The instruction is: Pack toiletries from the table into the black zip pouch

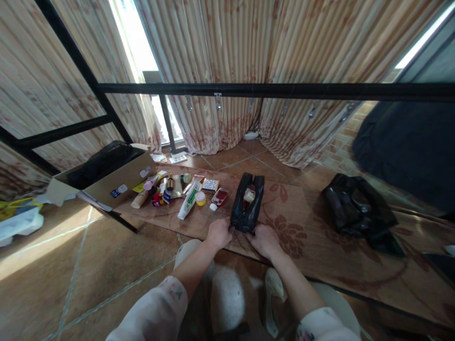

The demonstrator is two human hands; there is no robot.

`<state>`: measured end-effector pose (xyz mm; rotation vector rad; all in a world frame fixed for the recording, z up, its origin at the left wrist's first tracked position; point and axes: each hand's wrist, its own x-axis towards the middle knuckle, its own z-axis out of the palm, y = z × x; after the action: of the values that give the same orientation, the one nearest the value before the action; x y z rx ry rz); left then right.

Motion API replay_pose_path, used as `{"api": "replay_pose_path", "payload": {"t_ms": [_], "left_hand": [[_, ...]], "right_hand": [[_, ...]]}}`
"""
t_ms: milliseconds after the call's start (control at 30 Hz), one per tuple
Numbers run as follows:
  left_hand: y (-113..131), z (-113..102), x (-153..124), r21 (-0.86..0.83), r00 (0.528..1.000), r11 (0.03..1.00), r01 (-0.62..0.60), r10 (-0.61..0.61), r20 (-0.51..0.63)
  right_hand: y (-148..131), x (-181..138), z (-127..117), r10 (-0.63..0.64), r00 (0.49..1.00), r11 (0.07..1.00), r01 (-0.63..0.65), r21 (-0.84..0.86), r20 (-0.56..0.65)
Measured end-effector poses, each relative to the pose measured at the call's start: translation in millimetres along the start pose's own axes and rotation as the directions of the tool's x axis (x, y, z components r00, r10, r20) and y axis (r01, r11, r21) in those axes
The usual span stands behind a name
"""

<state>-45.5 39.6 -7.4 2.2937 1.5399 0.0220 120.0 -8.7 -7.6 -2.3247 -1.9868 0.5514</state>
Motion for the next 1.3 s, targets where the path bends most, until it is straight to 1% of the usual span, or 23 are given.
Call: {"api": "replay_pose_path", "payload": {"t_ms": [267,667,900,1033,1300], "left_hand": [[-0.3,1.8,0.3,0.002,1.000,1.000,-0.006,0.006,-0.019],[-1.2,2.9,1.1,0.016,1.000,1.000,-0.007,0.008,-0.018],[-3.6,4.7,2.7,0.037,0.998,0.999,-0.036,0.037,-0.040],[-5.1,4.7,6.4,0.053,0.998,0.998,-0.046,0.048,-0.030],[-5.4,2.8,5.6,-0.034,0.998,0.998,-0.061,0.060,-0.034]], "right_hand": [[-0.5,-1.0,-1.0,-0.012,1.000,1.000,0.011,-0.011,-0.007],[1.1,1.3,2.7,-0.010,1.000,1.000,0.010,-0.004,-0.017],[-4.2,-2.6,-4.1,0.013,1.000,1.000,-0.012,0.009,-0.018],[-5.6,-3.4,-8.5,0.011,1.000,1.000,-0.011,0.013,-0.025],[-5.3,-2.2,-8.2,0.013,0.999,1.000,-0.012,0.024,-0.042]]}}
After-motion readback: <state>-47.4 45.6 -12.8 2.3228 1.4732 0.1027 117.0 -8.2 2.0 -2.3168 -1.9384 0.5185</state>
